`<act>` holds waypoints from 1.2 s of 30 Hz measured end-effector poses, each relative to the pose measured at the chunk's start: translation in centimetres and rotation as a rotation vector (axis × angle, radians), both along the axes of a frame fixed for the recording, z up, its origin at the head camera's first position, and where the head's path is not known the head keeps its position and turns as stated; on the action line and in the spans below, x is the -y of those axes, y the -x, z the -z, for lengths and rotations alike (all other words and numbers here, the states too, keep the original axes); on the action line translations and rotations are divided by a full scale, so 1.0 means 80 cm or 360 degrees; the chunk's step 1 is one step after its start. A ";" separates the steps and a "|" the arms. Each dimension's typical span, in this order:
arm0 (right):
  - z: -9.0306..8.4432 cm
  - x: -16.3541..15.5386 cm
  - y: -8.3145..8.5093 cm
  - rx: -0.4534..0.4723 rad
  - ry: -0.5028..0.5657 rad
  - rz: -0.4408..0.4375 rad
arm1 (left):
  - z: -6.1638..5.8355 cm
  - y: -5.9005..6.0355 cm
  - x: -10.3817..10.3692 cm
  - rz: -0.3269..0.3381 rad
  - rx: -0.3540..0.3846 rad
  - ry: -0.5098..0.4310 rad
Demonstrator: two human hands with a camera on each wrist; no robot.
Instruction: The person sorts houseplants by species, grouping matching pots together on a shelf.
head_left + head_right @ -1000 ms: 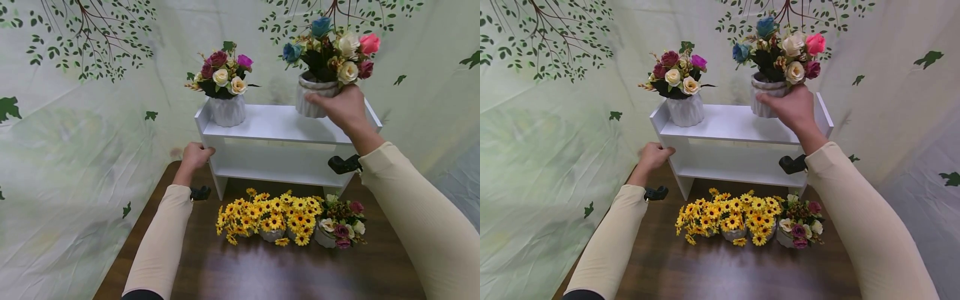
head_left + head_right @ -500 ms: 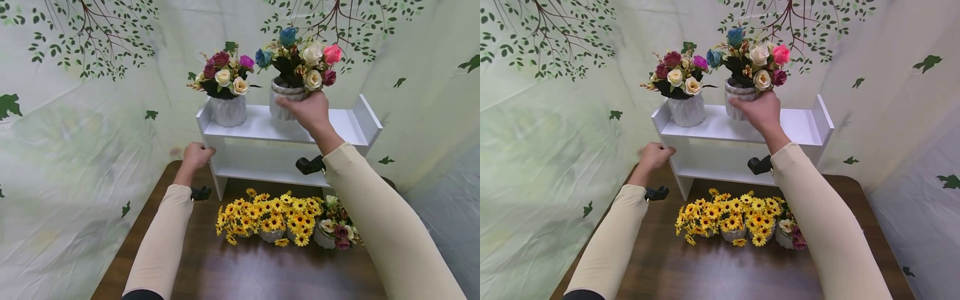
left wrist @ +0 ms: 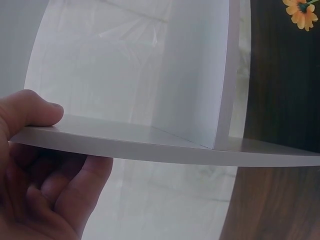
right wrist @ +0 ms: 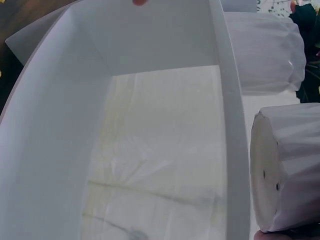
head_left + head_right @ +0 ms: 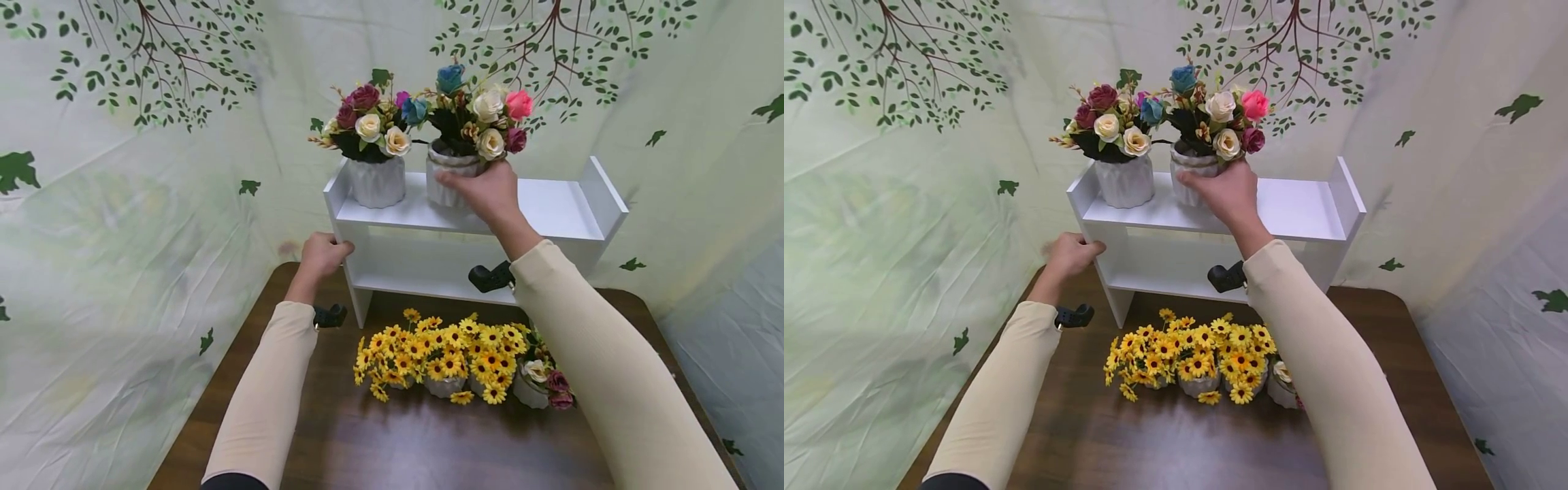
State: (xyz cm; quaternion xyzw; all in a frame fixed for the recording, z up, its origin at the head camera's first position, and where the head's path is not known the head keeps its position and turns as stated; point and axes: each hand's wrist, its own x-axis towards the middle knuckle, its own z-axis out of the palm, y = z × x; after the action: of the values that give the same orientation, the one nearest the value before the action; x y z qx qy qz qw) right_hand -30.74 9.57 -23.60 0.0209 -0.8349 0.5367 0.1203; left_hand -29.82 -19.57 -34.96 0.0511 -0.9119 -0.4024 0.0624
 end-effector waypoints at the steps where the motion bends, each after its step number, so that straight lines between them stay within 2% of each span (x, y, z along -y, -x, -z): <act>1: 0.001 0.001 0.001 0.0008 -0.0002 0.0000 | 0.000 0.000 0.000 0.0000 0.0003 -0.0008; 17: 0.017 0.002 0.004 0.0092 0.0023 0.0009 | 0.002 0.001 -0.002 0.0009 -0.0016 0.0004; 24: 0.020 0.000 0.003 0.0059 0.0019 -0.0121 | 0.001 0.001 -0.002 0.0005 -0.0016 0.0006; 27: 0.019 -0.003 -0.001 0.0102 -0.0006 -0.0174 | 0.000 0.000 -0.001 0.0012 -0.0006 0.0012; 30: 0.019 -0.010 -0.013 0.0157 -0.0063 -0.0199 | 0.000 0.000 0.000 0.0008 0.0005 0.0005; 32: 0.024 -0.017 -0.029 0.0135 -0.0113 -0.0195 | 0.000 0.000 0.000 0.0005 0.0011 0.0002; 34: 0.036 -0.026 -0.052 0.0025 -0.0120 -0.0174 | 0.000 0.000 0.000 0.0005 0.0013 0.0005; 36: 0.057 -0.037 -0.081 -0.0181 -0.0086 -0.0142 | 0.000 0.000 0.000 0.0011 0.0020 0.0010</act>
State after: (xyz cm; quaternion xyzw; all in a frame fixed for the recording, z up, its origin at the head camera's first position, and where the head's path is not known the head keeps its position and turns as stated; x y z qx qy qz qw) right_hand -24.26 12.56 -28.18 0.0920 -0.8392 0.5166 0.1429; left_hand -29.82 -19.59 -34.96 0.0503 -0.9137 -0.3994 0.0557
